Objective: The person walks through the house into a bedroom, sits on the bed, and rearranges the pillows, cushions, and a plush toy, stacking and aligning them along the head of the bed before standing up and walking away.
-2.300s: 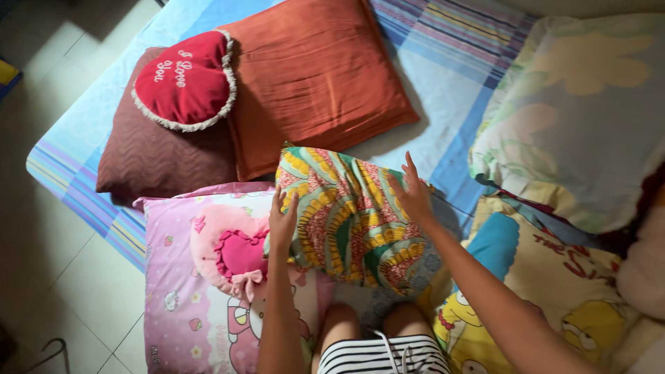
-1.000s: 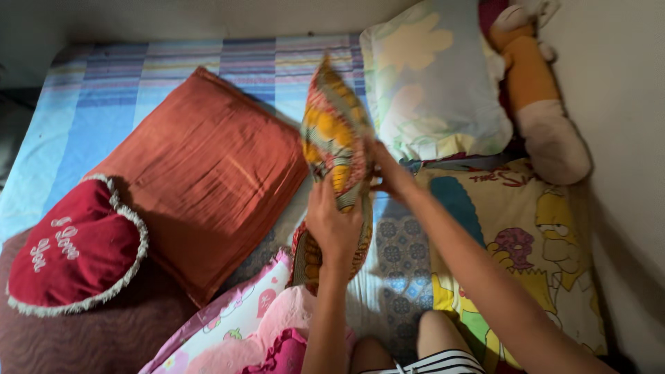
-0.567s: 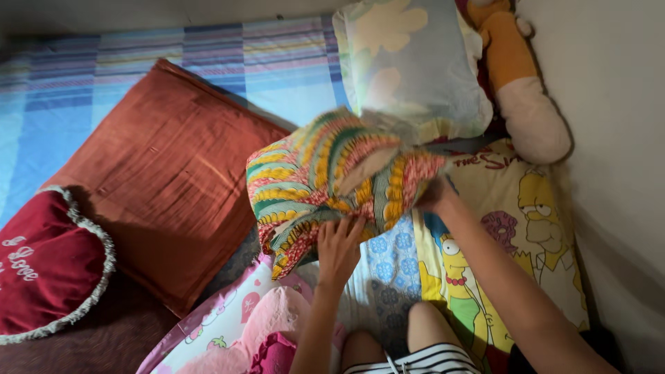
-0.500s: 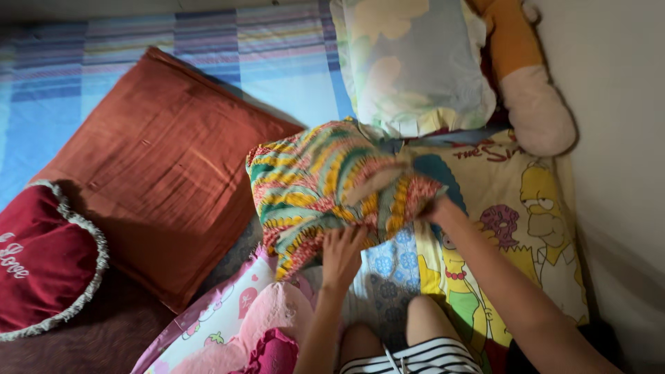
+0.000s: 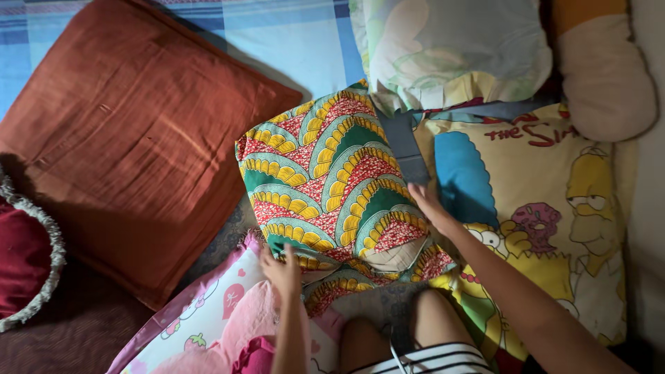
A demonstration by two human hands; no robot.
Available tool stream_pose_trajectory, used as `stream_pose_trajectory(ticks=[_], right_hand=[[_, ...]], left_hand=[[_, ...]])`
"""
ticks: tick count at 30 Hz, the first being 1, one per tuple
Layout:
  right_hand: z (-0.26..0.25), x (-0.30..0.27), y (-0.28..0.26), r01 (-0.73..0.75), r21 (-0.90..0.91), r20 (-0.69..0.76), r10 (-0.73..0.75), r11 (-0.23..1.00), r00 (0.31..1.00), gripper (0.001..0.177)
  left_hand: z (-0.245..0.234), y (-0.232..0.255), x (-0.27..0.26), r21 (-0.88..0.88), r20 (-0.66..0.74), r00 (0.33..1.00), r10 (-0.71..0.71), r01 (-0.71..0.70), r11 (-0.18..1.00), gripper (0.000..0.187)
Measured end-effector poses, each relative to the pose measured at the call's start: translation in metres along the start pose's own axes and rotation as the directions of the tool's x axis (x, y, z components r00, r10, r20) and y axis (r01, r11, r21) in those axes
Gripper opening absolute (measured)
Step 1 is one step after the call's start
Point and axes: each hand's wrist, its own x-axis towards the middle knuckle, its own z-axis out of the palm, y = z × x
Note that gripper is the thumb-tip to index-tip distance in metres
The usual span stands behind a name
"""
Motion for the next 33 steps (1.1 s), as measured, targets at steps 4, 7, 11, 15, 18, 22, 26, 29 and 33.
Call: stream_pose_trajectory(ticks=[4,7,11,15,18,22,26,29,33], right_hand=[[0.024,0.030,-0.052,0.102,-0.121,-0.069,-0.111,0.987,0.991,0.102],[0.057,0.021,-0.074,0.281,-0.178,-0.109,-0.302,0.943,0.947,0.108],[0.103,-0.008,-0.093,0.196,-0.257,-0.151,-0.240,0.946,0.959,0.094],[0.111,-0.036,-0.114,0.166,-0.358,-0.206,-0.251,0.919,0.946,0.080],[0.076,-0.057,-0.141,0.434,-0.348,-0.377,-0.547,0.831,0.747,0.067],[0.000,-0.096,-0.197,0.637,-0.283,-0.487,-0.680,0.717,0.548,0.043],[-0.059,-0.142,-0.264,0.698,-0.382,-0.502,-0.770,0.607,0.395,0.037],[-0.069,-0.165,-0.300,0.640,-0.424,-0.493,-0.756,0.641,0.431,0.033],[-0.033,-0.169,-0.303,0.375,-0.750,-0.426,-0.831,0.546,0.358,0.060]], left_hand=[[-0.006,0.002,0.068,-0.465,0.168,0.986,-0.004,0.083,0.881,0.095],[0.000,0.029,0.087,-0.368,0.428,0.852,-0.302,0.469,0.803,0.094],[0.033,0.080,0.062,-0.356,0.437,0.866,-0.244,0.415,0.837,0.082],[0.037,0.119,0.030,-0.597,0.287,0.957,-0.038,0.210,0.774,0.059],[0.015,0.140,0.020,-0.684,0.230,0.973,-0.012,0.170,0.709,0.046],[0.006,0.186,0.025,-0.705,0.248,0.969,-0.007,0.185,0.685,0.043],[0.002,0.262,0.028,-0.701,0.476,0.869,0.137,0.281,0.656,0.066],[-0.012,0.328,0.018,-0.709,0.628,0.737,0.249,0.411,0.573,0.088],[-0.034,0.396,0.007,-0.770,0.621,0.653,0.434,0.404,0.494,0.100]])
